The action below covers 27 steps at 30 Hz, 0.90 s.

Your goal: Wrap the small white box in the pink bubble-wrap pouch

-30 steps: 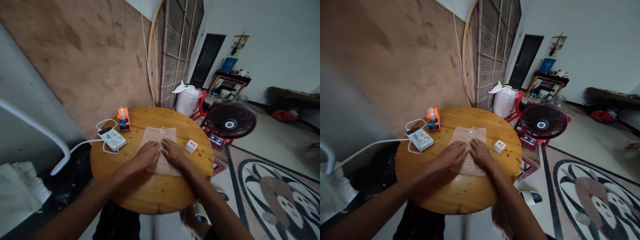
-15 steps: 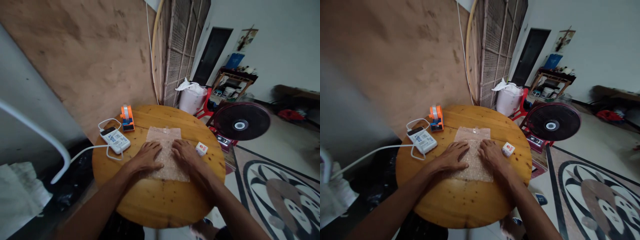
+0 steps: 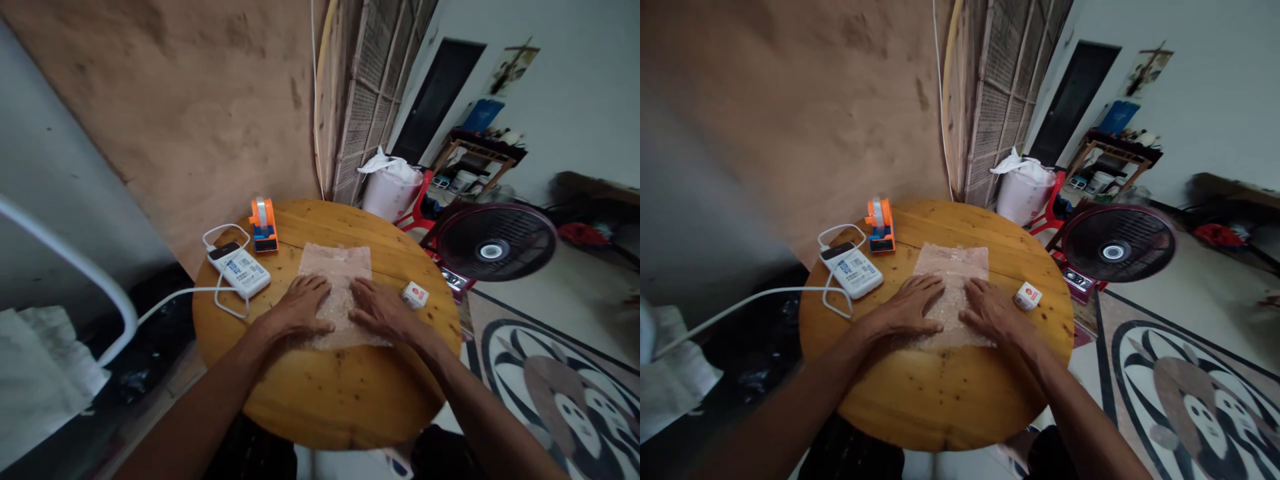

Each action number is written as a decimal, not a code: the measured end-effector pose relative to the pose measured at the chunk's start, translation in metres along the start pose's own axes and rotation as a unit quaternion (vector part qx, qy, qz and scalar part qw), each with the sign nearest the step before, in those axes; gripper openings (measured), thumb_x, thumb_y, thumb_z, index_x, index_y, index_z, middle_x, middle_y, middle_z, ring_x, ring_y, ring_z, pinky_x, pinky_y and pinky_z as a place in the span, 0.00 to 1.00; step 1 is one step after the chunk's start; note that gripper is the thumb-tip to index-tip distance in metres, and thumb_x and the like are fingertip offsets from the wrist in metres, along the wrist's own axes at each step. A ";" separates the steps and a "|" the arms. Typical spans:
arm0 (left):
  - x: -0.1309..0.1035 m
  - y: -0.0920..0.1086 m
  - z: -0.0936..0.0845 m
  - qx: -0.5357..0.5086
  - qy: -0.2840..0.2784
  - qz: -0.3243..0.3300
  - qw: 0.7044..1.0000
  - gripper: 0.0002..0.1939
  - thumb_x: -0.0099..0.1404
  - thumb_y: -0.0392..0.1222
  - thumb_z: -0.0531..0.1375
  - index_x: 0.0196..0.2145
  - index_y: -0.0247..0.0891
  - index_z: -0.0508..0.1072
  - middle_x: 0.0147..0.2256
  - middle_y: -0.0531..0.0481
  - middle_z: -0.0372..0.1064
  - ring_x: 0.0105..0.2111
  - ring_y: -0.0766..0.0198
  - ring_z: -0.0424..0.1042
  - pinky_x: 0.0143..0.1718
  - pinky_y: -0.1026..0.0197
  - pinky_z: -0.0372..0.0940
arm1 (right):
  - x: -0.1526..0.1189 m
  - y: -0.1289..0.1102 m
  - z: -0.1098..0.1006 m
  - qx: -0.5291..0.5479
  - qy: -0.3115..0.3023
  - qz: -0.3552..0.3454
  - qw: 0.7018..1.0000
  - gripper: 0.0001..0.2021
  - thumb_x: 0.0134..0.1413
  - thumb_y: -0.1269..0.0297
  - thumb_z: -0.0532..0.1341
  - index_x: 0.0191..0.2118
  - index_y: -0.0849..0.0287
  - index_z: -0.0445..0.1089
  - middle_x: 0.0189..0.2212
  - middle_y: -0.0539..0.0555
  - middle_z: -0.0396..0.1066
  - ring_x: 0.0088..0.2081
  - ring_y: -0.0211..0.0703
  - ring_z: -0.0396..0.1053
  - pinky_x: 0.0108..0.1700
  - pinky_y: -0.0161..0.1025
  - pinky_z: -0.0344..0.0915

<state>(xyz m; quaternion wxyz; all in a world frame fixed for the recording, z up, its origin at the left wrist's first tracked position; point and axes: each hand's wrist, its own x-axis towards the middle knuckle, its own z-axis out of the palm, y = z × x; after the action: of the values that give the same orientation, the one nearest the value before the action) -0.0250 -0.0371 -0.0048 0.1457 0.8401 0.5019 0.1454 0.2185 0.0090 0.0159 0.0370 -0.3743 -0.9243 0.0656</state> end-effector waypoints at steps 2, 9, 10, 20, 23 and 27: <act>-0.001 -0.002 -0.002 -0.007 -0.004 0.003 1.000 0.42 0.53 0.60 0.63 0.59 0.38 0.58 0.63 0.39 0.52 0.63 0.47 0.49 0.62 0.48 0.45 | -0.019 0.000 -0.004 0.004 -0.014 0.011 1.000 0.36 0.57 0.45 0.55 0.64 0.65 0.54 0.64 0.67 0.52 0.62 0.58 0.55 0.62 0.54 0.53; -0.003 -0.003 -0.008 -0.007 -0.044 0.017 0.999 0.46 0.52 0.61 0.63 0.62 0.36 0.55 0.65 0.37 0.47 0.65 0.47 0.45 0.64 0.47 0.43 | -0.048 0.008 0.006 0.033 0.004 0.046 0.998 0.38 0.56 0.43 0.55 0.66 0.61 0.50 0.66 0.63 0.47 0.65 0.57 0.49 0.64 0.55 0.48; -0.004 -0.003 -0.008 -0.002 -0.051 0.015 0.999 0.45 0.53 0.61 0.62 0.62 0.37 0.55 0.66 0.37 0.46 0.66 0.47 0.44 0.64 0.46 0.42 | -0.048 0.008 0.009 0.029 0.013 0.046 0.998 0.37 0.57 0.44 0.55 0.66 0.61 0.50 0.66 0.64 0.48 0.65 0.57 0.48 0.64 0.55 0.48; -0.011 0.002 -0.011 0.025 -0.072 0.003 0.997 0.36 0.57 0.55 0.60 0.62 0.45 0.59 0.66 0.42 0.46 0.66 0.47 0.41 0.64 0.42 0.38 | -0.065 -0.003 0.013 0.021 0.098 0.076 0.992 0.31 0.58 0.49 0.56 0.63 0.61 0.57 0.63 0.63 0.55 0.62 0.57 0.54 0.62 0.56 0.52; -0.010 -0.001 -0.009 0.024 -0.080 0.004 0.996 0.35 0.57 0.54 0.60 0.62 0.46 0.60 0.66 0.43 0.45 0.66 0.45 0.41 0.64 0.40 0.39 | -0.071 0.004 -0.004 -0.022 0.175 0.121 0.977 0.22 0.59 0.56 0.55 0.56 0.60 0.65 0.58 0.62 0.62 0.58 0.56 0.60 0.58 0.55 0.56; -0.009 -0.002 -0.007 0.020 -0.088 0.000 0.996 0.36 0.56 0.51 0.61 0.61 0.47 0.60 0.67 0.44 0.43 0.67 0.45 0.40 0.64 0.40 0.38 | -0.070 0.034 -0.017 -0.082 0.212 0.212 0.950 0.26 0.55 0.57 0.59 0.57 0.64 0.63 0.56 0.66 0.64 0.55 0.62 0.62 0.54 0.56 0.59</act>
<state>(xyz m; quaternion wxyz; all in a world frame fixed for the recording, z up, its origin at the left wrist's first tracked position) -0.0332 -0.0435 0.0004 0.1724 0.8521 0.4904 0.0610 0.2943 -0.0141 0.0262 0.1862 -0.5687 -0.7967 -0.0851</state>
